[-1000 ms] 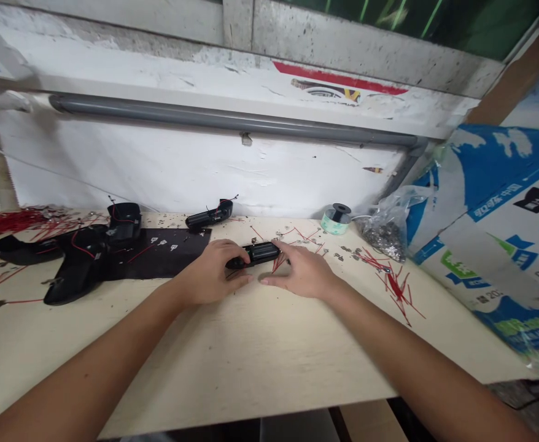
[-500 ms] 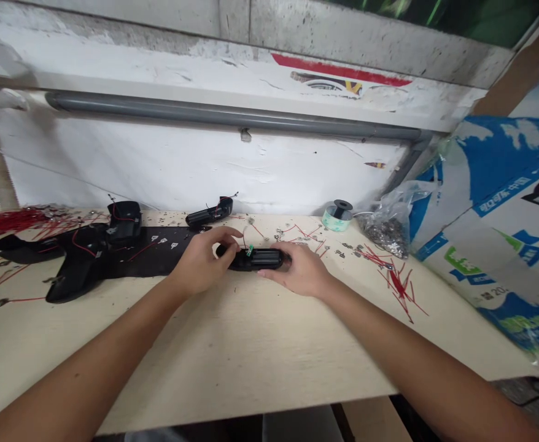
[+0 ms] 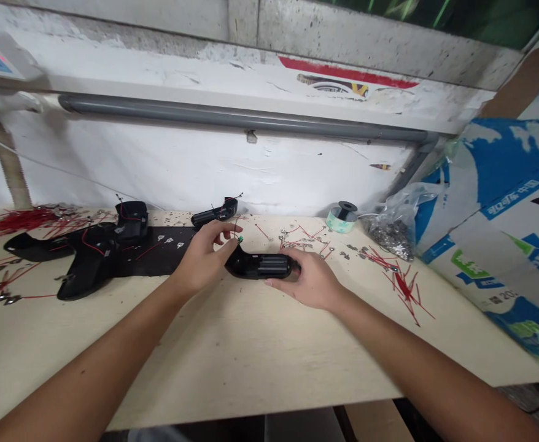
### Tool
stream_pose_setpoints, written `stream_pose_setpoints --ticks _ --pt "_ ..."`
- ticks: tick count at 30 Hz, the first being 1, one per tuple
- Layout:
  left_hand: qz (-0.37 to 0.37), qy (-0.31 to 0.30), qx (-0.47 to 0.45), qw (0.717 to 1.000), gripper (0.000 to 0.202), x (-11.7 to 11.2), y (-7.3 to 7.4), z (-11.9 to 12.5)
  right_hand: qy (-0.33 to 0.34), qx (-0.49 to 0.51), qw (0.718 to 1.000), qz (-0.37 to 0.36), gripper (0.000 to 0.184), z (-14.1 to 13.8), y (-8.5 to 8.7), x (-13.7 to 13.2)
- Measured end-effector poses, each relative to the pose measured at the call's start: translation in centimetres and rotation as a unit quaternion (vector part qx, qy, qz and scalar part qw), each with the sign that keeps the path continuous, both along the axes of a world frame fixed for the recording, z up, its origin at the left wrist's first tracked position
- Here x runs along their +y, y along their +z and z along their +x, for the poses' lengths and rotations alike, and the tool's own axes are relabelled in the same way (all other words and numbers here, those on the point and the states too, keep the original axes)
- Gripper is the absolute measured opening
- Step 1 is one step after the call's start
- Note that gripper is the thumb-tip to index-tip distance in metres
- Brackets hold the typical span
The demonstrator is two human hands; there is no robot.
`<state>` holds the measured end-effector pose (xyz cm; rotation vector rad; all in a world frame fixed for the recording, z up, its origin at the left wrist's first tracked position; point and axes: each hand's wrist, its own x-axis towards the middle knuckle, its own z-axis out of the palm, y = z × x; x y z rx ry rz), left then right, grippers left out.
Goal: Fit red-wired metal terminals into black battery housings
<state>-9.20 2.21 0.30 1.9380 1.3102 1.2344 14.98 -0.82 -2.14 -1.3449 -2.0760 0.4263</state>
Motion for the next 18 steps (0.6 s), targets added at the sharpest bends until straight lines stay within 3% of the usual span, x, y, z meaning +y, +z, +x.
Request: stream_pose_setpoints --ticks 7,11,18 --pt "0.132 -0.046 0.14 0.98 0.022 0.1 -0.4 0.0 0.014 0.005 1.0 -0.005 0.044 0.1 0.3 -0.1" --pt "0.136 -0.078 0.19 0.969 0.021 0.1 -0.4 -0.1 0.019 0.013 1.0 -0.003 0.043 0.1 0.4 -0.1" --pt "0.171 -0.076 0.234 0.954 0.023 -0.5 0.8 -0.1 0.03 0.022 0.999 -0.008 0.05 -0.1 0.2 -0.3"
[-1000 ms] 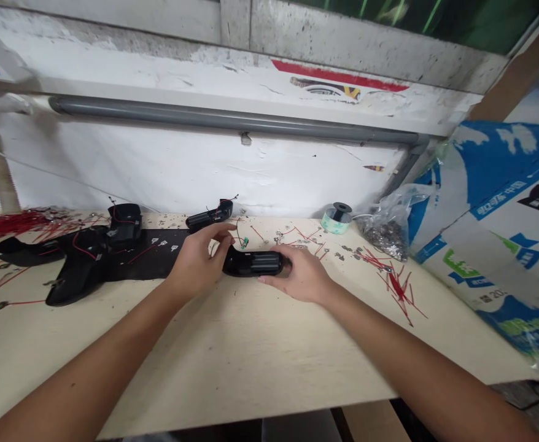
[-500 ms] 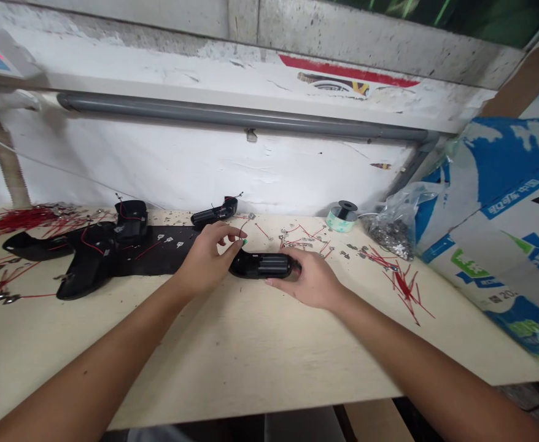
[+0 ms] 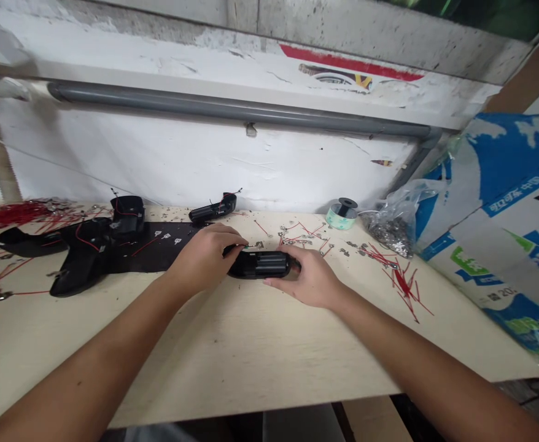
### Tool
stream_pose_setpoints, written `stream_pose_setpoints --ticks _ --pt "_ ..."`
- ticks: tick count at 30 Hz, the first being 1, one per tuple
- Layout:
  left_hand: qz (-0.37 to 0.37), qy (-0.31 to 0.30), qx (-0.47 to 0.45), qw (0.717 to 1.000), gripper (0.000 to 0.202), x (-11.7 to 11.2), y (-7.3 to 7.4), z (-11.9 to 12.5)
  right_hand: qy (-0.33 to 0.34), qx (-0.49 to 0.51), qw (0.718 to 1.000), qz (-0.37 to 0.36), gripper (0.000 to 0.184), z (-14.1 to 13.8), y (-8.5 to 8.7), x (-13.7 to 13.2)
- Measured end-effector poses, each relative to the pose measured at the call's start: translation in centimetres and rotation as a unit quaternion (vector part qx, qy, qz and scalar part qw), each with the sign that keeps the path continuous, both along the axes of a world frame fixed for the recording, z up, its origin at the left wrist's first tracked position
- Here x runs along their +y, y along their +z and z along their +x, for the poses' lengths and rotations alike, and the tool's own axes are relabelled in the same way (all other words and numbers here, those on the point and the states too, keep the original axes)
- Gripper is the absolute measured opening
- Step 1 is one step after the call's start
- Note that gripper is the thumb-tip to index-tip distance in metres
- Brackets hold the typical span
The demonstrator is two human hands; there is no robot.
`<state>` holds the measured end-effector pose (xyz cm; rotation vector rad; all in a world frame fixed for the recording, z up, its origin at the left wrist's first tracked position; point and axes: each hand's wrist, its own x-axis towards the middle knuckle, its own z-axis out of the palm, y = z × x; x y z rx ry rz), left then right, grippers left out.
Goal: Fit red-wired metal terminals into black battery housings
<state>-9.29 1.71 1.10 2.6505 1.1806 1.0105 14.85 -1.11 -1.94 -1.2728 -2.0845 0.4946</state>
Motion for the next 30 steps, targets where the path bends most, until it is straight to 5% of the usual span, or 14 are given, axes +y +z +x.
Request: stream_pose_setpoints --ticks 8,30 --pt "-0.009 -0.008 0.12 0.993 0.024 -0.2 0.5 0.3 -0.003 -0.006 1.0 -0.01 0.051 -0.6 0.2 -0.3" --pt "-0.068 -0.007 0.109 0.992 0.024 -0.1 -0.5 1.0 -0.007 -0.012 1.0 -0.015 0.052 -0.8 0.3 -0.5"
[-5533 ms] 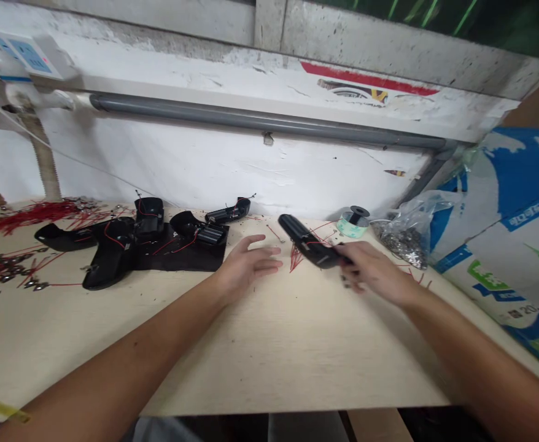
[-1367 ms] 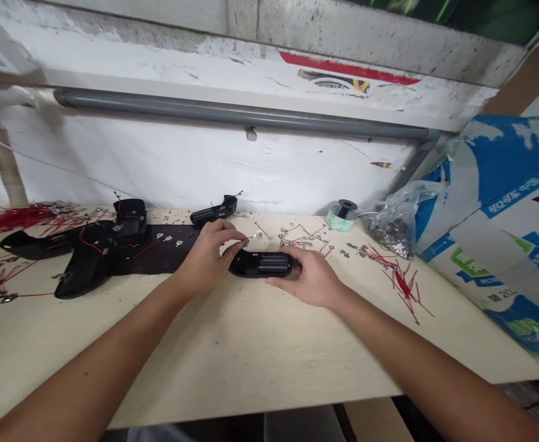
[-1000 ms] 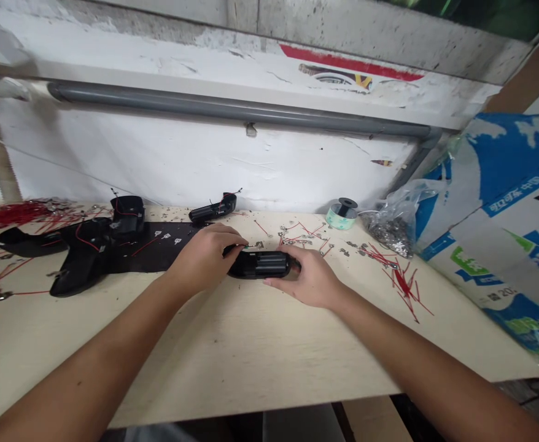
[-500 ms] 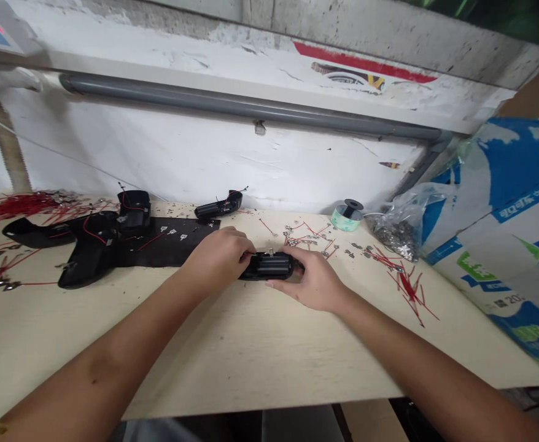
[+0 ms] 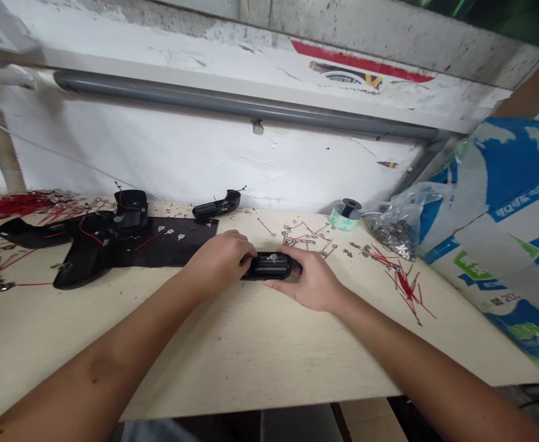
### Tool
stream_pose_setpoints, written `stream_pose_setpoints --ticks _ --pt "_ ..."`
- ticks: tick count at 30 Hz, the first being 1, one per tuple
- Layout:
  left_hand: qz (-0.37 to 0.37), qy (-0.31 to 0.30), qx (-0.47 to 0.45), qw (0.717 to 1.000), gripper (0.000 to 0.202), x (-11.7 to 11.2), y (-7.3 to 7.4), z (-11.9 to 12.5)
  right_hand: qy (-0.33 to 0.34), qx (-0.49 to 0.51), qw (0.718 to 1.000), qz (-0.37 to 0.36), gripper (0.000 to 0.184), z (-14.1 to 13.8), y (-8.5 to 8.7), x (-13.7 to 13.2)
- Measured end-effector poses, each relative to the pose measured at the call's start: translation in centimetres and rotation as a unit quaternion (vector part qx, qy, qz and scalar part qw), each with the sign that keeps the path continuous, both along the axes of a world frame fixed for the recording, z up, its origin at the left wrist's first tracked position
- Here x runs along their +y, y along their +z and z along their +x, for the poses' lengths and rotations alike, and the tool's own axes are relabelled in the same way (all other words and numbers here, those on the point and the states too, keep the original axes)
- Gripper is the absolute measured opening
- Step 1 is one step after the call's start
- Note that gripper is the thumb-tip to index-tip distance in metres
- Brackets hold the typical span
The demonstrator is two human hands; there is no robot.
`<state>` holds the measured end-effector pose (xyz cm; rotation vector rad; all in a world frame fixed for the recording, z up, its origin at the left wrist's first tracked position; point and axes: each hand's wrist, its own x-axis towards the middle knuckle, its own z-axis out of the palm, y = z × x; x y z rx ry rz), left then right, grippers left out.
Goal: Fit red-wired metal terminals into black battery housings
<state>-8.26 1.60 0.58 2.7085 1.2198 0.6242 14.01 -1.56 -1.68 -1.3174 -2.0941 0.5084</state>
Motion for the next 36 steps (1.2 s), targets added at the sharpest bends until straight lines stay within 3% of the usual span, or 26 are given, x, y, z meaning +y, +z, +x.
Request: stream_pose_setpoints --ticks 20,36 --pt "0.011 0.031 -0.071 0.997 0.021 0.01 -0.3 -0.03 0.01 0.023 1.0 -0.011 0.043 0.07 -0.09 0.06" --pt "0.007 0.015 -0.091 0.996 0.019 0.04 -0.52 0.23 0.011 0.04 0.999 -0.014 0.044 0.26 -0.26 0.2"
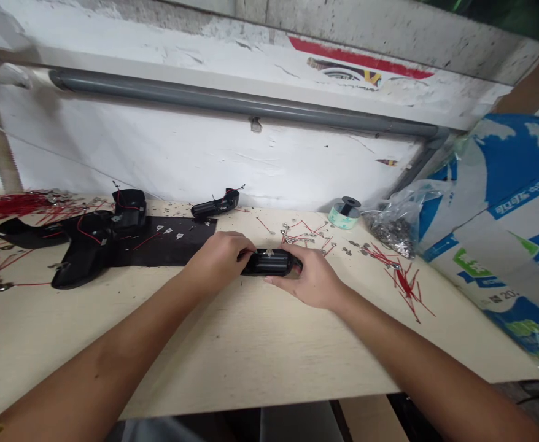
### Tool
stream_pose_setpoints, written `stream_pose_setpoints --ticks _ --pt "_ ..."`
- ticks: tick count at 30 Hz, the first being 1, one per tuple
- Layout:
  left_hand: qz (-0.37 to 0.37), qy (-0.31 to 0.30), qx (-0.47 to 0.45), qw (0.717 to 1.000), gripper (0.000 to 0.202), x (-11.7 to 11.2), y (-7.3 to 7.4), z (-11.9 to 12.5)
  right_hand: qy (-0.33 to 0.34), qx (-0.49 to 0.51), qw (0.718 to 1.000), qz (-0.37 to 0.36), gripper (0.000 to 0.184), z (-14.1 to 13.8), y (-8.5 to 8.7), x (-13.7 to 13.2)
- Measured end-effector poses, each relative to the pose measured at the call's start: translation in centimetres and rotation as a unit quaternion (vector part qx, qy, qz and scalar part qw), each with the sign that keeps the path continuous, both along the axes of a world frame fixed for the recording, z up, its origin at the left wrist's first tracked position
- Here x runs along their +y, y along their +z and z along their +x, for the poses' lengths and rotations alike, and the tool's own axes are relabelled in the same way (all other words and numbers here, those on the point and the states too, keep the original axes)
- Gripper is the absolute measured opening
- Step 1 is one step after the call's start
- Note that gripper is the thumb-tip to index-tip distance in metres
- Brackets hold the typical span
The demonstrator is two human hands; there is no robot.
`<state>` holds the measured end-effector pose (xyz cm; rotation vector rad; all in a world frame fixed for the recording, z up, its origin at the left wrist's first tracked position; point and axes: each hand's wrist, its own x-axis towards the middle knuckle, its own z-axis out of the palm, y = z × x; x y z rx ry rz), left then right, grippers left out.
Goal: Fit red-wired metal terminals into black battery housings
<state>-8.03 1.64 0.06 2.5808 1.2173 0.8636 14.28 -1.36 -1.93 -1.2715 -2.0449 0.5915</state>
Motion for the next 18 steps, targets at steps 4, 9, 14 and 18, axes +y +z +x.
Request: stream_pose_setpoints --ticks 4,9,14,18 --pt "0.005 -0.003 -0.015 1.0 0.019 -0.05 -0.25 0.09 -0.002 -0.005 1.0 0.002 0.044 0.03 0.02 0.01" --pt "0.014 -0.007 -0.021 1.0 0.019 0.0 -0.33 0.19 -0.003 -0.008 1.0 0.005 0.043 0.08 -0.01 0.03" --pt "0.007 -0.006 0.002 1.0 0.02 -0.05 -0.18 0.08 -0.003 -0.011 1.0 0.001 0.043 0.13 -0.08 0.04" --pt "0.004 0.0 0.035 0.999 0.022 -0.09 -0.17 0.2 -0.003 -0.018 1.0 0.008 0.042 0.19 -0.03 0.08"
